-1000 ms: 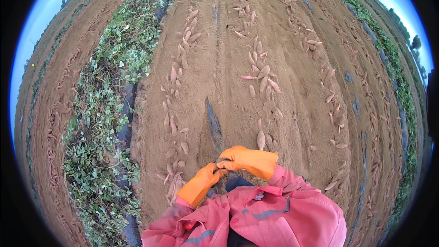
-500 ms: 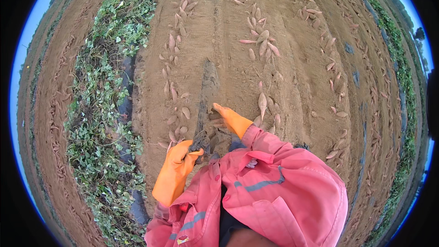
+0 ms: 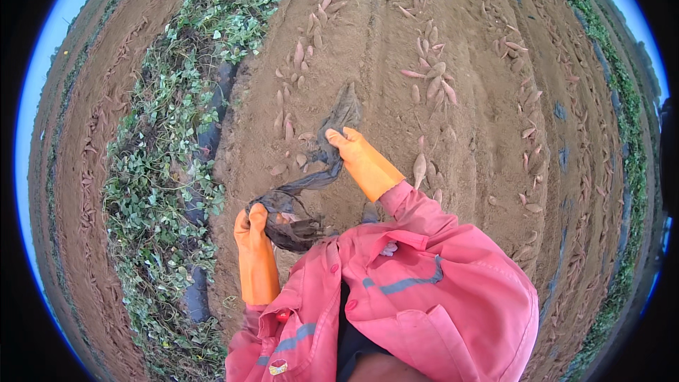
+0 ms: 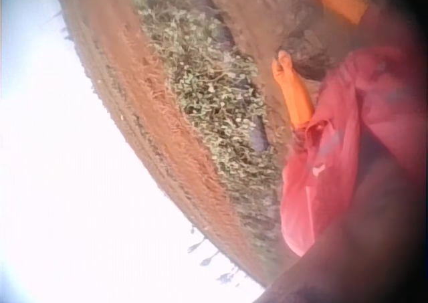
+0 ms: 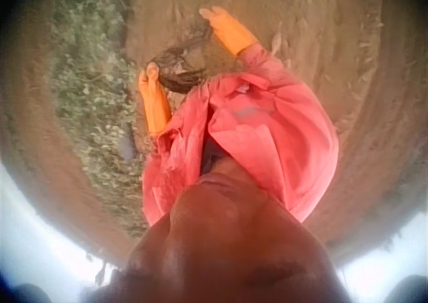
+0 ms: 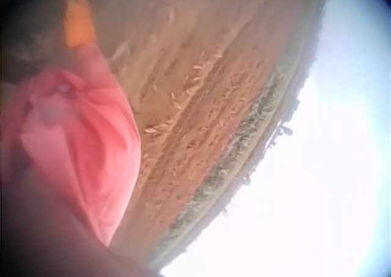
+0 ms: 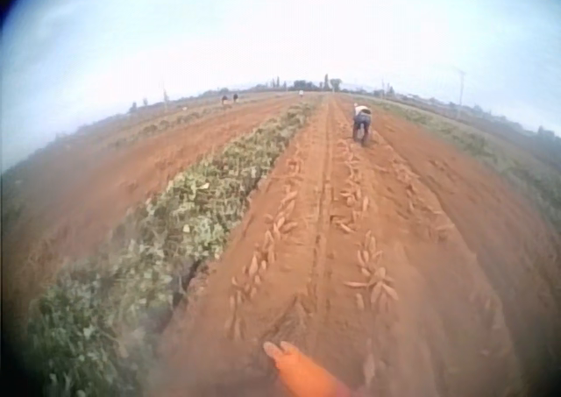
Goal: The person walks along a harvested sweet potato field and repeatedly bends to pick up pieces of black plastic mulch film from the soil. They gather the plastic into a bundle in their hands and continue moving forward to collect more pieces.
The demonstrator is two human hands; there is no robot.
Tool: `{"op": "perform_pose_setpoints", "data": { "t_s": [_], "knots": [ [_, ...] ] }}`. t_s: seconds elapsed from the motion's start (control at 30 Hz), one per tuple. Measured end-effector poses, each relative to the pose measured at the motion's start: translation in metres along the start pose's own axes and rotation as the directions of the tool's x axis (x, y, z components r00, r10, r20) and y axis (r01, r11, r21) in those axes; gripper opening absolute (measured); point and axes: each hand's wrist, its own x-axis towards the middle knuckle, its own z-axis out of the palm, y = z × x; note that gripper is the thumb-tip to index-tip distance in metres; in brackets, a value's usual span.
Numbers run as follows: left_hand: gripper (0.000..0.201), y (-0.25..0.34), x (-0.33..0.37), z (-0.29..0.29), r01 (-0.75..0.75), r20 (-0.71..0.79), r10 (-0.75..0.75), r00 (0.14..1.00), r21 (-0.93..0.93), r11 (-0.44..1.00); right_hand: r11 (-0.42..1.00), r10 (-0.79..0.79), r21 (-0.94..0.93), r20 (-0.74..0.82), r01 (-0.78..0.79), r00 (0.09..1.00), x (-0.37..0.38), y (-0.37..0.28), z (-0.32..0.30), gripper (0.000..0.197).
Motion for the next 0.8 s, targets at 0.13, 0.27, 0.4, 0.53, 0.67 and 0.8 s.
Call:
{"op": "perform_pose_setpoints", "data": {
  "t_s": [0.13, 0.27, 0.4, 0.53, 0.67, 0.8],
  "knots": [
    [0.017, -0.025, 0.029, -0.005, -0.005, -0.165, -0.005, 0.986, -0.056, 0.998, 0.53, 0.19, -0.796, 0.448, 0.293, 0.874, -0.087, -0.051, 0.021, 0.045],
    [0.014, -0.033, 0.053, 0.013, -0.085, 0.096, 0.095, 0.991, -0.101, 0.991, 0.347, 0.261, -0.728, 0.681, 0.592, 0.684, -0.132, -0.064, 0.076, 0.046],
    [0.026, -0.035, 0.064, 0.034, 0.184, 0.454, -0.273, 0.848, 0.23, 0.956, 0.162, 0.386, -0.79, 0.602, 0.591, 0.699, -0.139, -0.071, 0.09, 0.039],
    [0.03, -0.02, 0.042, 0.057, 0.232, 0.611, -0.465, 0.641, 0.423, 0.876, 0.44, 0.325, -0.749, 0.647, 0.496, 0.689, -0.119, -0.103, 0.046, 0.034],
    [0.035, 0.026, 0.002, 0.082, 0.278, 0.495, -0.546, 0.676, 0.515, 0.811, 0.469, 0.277, -0.832, 0.457, 0.297, 0.845, -0.104, -0.124, 0.017, 0.043],
    [0.042, 0.066, -0.013, 0.093, 0.307, 0.489, -0.523, 0.698, 0.455, 0.836, 0.6, 0.168, -0.759, 0.43, 0.254, 0.887, -0.104, -0.103, 0.036, 0.057]
  ]
}}
